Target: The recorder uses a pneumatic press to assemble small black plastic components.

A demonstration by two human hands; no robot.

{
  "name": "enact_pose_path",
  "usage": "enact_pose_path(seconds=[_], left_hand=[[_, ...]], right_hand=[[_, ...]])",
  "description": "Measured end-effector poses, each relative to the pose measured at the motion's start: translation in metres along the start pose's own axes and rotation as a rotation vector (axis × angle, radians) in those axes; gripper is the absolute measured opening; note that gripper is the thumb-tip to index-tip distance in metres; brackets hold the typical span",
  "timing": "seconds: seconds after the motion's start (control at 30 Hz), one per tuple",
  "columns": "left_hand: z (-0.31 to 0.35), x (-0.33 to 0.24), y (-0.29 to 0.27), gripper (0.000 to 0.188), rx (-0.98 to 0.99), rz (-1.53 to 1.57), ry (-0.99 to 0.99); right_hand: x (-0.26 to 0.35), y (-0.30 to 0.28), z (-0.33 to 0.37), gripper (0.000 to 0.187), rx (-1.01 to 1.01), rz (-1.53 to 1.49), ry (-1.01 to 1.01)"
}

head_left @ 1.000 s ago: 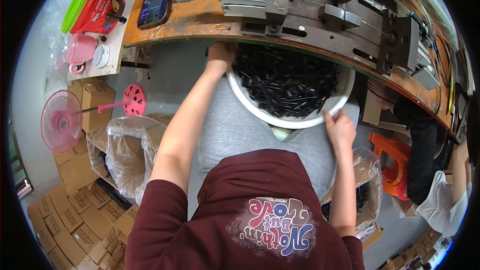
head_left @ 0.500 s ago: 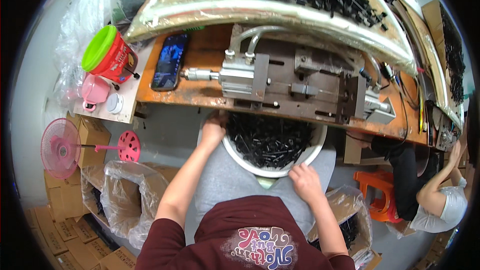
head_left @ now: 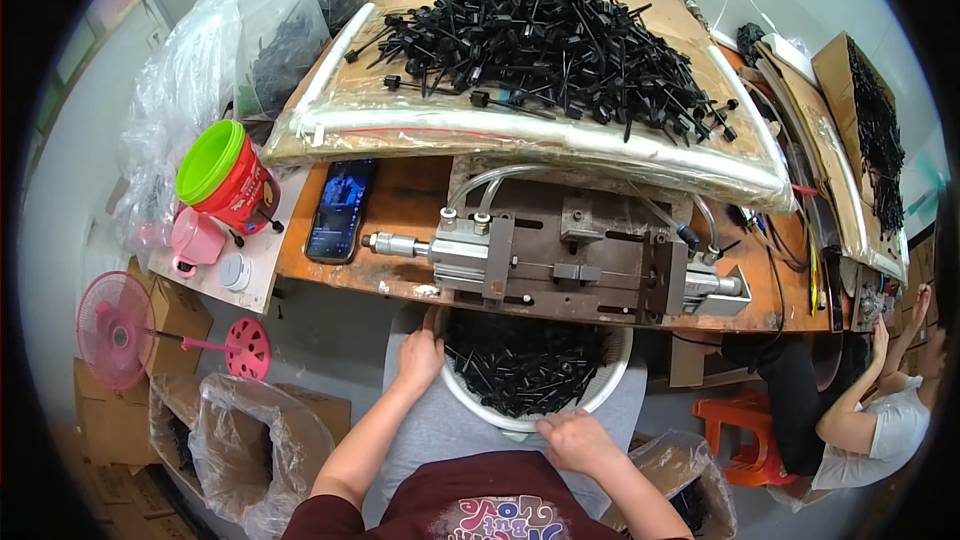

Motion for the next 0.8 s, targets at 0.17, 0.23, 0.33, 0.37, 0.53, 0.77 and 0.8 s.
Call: enact_pose_path(seconds=[0.17,0.23,0.33,0.37,0.53,0.77,0.8], left_hand=[[0.007,-0.023,-0.016,0.065,0.051,0.009,-0.031],[0.018,-0.034,-0.028,0.060,-0.088,0.017,0.021],[0.039,-0.052,-0.052,0.065,-0.298,0.073,0.152],[0.046,-0.062,-0.059,0.066,-0.270,0.107,0.225],[0.072,-0.088,-0.059,0.071,-0.113,0.221,0.518],[0.079,-0.098,-0.053,0.070,-0.189,0.281,0.603],[0.079,-0.097,-0.054,0.070,-0.193,0.280,0.584]], right_hand=[[0.014,-0.133,-0.019,0.036,-0.288,-0.110,-0.138],[0.013,-0.189,-0.022,0.035,-0.478,-0.060,-0.181],[-0.002,-0.250,-0.033,0.016,-0.891,-0.099,-0.244],[-0.011,-0.264,-0.040,0.012,-0.984,-0.094,-0.232],[-0.048,-0.329,-0.097,0.009,-1.190,-0.187,-0.089],[-0.080,-0.391,-0.178,0.032,-1.149,0.259,0.178],[-0.088,-0.395,-0.189,0.036,-1.133,0.294,0.226]])
Point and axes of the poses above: each hand's wrist, its own z-axis away from the middle knuckle, its own y-axis out of the palm, x = y × z, the point moved 5 cm from there along -z, towards the middle knuckle, and after that the axes turned 4 degrees about -x, right-handed, at the moved point
